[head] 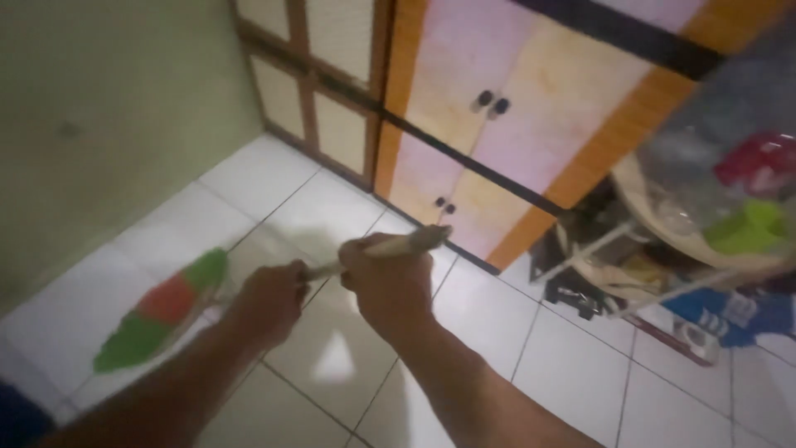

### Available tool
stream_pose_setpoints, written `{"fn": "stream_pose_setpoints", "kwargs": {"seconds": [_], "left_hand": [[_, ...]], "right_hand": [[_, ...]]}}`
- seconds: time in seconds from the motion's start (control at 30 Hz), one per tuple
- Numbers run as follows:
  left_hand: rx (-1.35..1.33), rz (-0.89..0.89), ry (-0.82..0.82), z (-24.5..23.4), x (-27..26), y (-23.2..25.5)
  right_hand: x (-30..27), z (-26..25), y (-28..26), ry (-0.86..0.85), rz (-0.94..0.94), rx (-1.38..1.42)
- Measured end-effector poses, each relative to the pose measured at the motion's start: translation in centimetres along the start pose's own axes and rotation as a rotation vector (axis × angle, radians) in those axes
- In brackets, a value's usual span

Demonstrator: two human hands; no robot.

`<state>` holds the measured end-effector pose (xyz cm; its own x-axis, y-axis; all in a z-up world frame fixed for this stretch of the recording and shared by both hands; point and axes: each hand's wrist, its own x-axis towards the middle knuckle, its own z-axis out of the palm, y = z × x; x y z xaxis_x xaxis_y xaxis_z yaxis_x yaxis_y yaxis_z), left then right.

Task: Assembling a broom by attaching the handle to the brush head.

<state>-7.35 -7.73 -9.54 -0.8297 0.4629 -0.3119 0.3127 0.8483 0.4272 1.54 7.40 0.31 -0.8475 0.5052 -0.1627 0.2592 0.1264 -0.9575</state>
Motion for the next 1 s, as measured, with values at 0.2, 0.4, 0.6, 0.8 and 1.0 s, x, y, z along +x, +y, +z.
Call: {"fn": "stream_pose_setpoints", "kwargs": {"seconds": [0.2,0.4,0.6,0.8,1.0], "left_hand": [[0.155,0.094,0.003,1.2,-3.5,4.3],[0.339,0.411,0.169,-1.4,-1.3,0.4],[0.345,0.26,0.046,-2.7,3.5,-6.1],[0.181,0.252,-0.152,-2.3,3.4,-7.6],[0.328,0.351,-0.152,2.2,5.8,-5.8]], "right_hand": [[-4.2,-4.6,0.1,-0.014,-0.063,0.079],[-3.6,-2.3,-1.2,0.158,-0.015,0.266],[-1.3,5.5,1.6,0.099,0.106,0.456],[-0.4,6.4,4.4,0.077,-0.094,-0.276],[-0.4,1.9,4.0,0.107,-0.277,-0.456]]}}
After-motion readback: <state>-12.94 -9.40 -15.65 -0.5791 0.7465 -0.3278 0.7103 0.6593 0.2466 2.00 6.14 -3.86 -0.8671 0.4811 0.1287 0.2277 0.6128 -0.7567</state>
